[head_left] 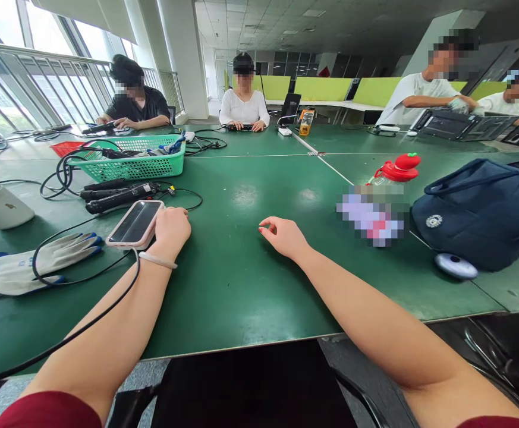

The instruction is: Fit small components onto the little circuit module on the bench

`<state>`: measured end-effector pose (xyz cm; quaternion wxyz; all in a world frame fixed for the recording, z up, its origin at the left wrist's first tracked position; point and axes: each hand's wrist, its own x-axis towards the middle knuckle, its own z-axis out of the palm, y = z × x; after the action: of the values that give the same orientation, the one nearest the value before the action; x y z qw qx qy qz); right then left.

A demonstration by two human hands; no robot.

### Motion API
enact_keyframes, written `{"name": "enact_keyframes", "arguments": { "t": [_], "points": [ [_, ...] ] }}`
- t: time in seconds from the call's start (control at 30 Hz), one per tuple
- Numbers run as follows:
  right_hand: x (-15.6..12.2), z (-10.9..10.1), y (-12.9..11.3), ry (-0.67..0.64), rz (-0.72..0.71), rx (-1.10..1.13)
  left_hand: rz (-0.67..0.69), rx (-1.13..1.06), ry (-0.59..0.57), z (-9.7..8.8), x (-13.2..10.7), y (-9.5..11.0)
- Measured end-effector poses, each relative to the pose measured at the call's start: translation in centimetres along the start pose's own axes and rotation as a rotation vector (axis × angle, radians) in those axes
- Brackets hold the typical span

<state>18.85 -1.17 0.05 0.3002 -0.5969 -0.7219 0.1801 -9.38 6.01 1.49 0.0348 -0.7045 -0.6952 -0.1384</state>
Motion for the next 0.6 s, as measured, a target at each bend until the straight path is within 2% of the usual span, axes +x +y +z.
{"name": "enact_keyframes", "arguments": {
  "t": [0.13,0.3,0.37,0.47,0.6],
  "points": [
    [0.0,0.1,0.0,-0.013,0.013,0.018,-0.03,-0.139,0.071,0.4,0.3,0.0],
    [0.1,0.3,0.0,-0.06,-0.002,0.045,-0.116,-0.378,-0.03,1.2,0.8,-0.5],
    [0.1,0.5,0.1,-0.094,-0.025,0.044,-0.091,-0.441,-0.057,1.4,0.8,-0.1],
    [0.4,0.9,0.1,-0.142,-0.073,0.01,0.032,-0.567,-0.121,1.7,-0.3,1.9],
    [0.7,1.4,0.2,-0.164,-0.155,-0.076,0.254,-0.929,-0.304,1.4,-3.2,6.4]
  ]
}}
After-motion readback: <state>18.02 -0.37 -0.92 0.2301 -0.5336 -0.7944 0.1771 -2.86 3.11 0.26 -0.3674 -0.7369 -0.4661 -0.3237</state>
